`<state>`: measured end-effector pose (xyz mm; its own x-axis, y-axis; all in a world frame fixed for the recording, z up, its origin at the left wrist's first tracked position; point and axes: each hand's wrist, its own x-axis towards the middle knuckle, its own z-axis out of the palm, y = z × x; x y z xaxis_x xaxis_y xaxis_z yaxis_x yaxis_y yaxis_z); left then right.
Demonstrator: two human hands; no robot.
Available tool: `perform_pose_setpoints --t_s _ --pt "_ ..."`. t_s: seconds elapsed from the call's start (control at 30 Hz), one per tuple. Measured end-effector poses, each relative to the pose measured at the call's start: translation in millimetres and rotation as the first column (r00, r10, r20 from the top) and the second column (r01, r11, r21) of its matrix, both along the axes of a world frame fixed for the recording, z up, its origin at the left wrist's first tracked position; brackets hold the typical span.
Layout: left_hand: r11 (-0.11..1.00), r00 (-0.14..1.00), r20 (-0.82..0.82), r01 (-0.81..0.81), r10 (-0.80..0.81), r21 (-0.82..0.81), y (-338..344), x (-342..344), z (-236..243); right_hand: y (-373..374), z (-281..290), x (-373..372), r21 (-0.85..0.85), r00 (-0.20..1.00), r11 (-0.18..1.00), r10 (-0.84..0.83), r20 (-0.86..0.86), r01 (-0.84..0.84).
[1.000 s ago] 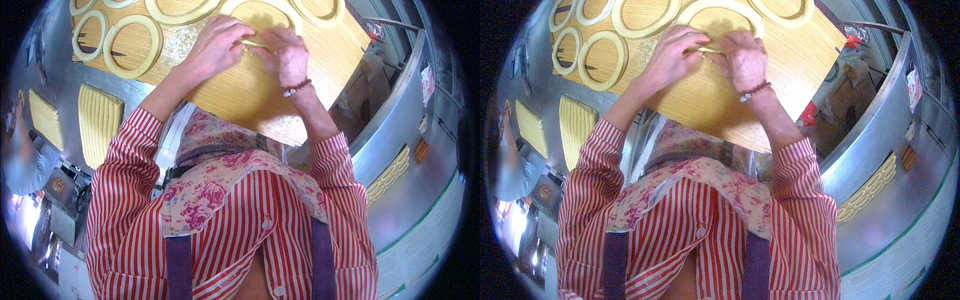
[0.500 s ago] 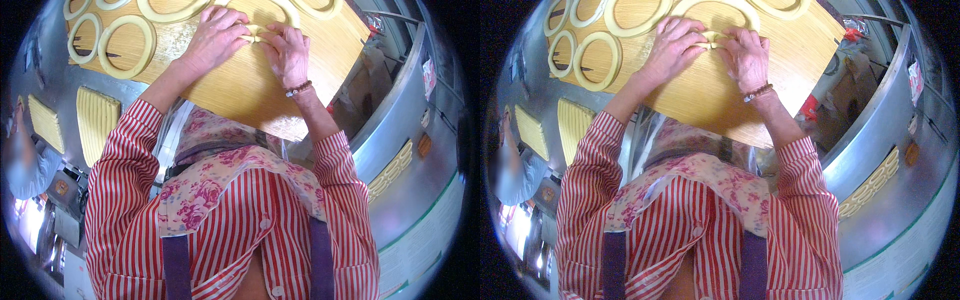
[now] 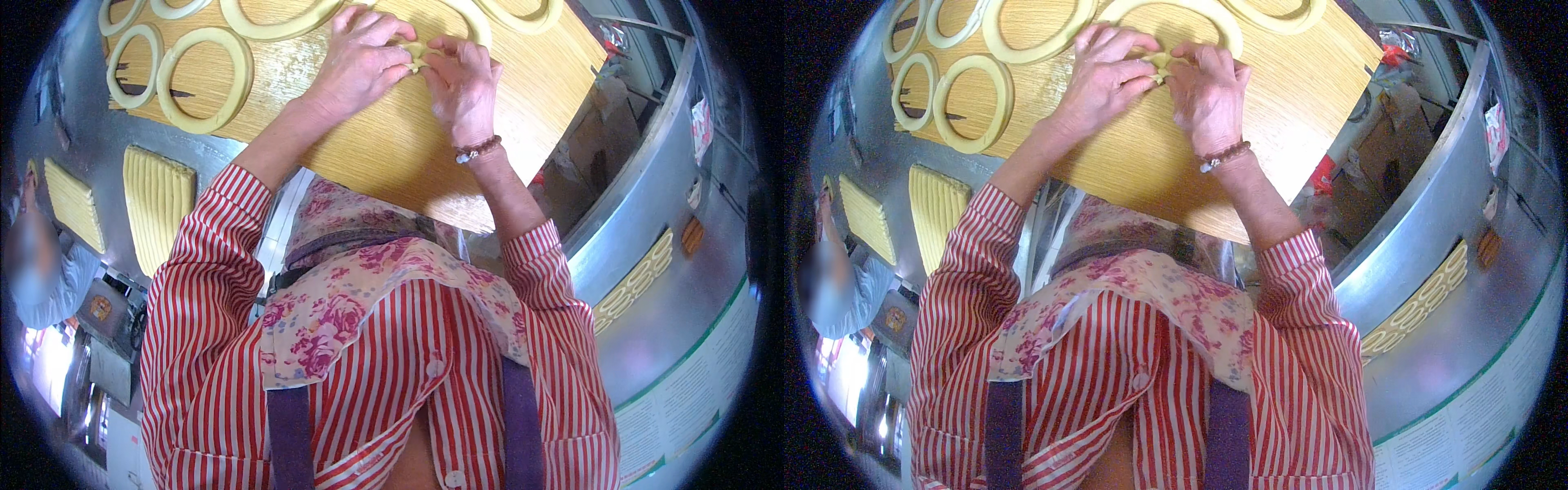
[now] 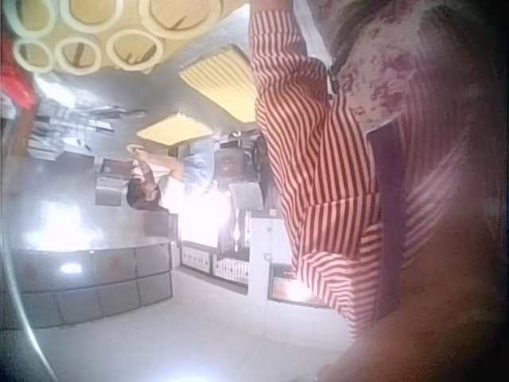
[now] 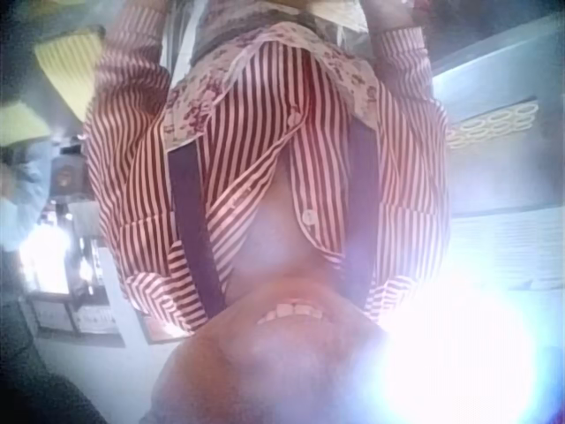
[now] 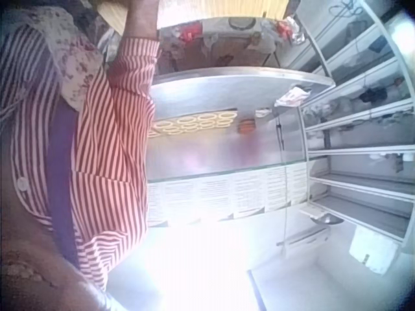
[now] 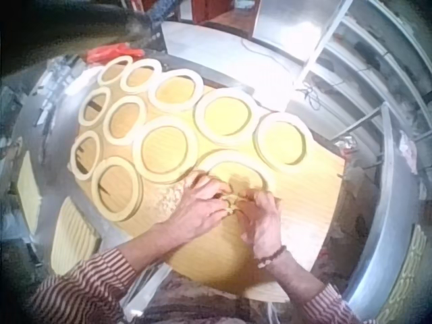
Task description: The person shapes long strips of dough into circular rings by hand on a wooden board. They repeatedly pick up a strip, curve it into a circle, and press the ends together to seal the ring, placing the finished items in a row.
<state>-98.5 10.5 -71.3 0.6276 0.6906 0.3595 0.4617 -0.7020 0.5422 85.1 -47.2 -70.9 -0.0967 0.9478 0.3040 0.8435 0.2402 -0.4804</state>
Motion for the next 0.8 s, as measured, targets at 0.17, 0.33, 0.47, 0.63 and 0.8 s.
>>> perform_pose_setpoints --t_s 0.17,0.33,0.47,0.63,0.8 --pt "1.0 1.0 -0.007 -0.001 0.001 -0.007 1 4 -1 -2 -3 -3 -0.002 1.0 1.0 0.003 0.01 -0.003" --pt "0.998 0.999 -0.042 -0.028 0.026 -0.063 -2 1 5 -7 10 2 -0.067 0.995 0.997 0.03 -0.098 -0.037" --pt "0.997 0.993 -0.107 0.031 -0.039 -0.077 7 -1 9 -2 10 1 -0.092 0.996 0.995 0.035 -0.077 -0.042" --pt "0.995 0.992 -0.119 0.041 -0.052 -0.095 9 -5 7 0 9 -4 -0.081 0.997 0.996 0.036 0.061 -0.031" --pt "0.982 0.997 -0.075 0.022 -0.036 -0.188 10 -8 3 2 6 -6 0.035 0.996 0.996 0.084 0.044 -0.085"
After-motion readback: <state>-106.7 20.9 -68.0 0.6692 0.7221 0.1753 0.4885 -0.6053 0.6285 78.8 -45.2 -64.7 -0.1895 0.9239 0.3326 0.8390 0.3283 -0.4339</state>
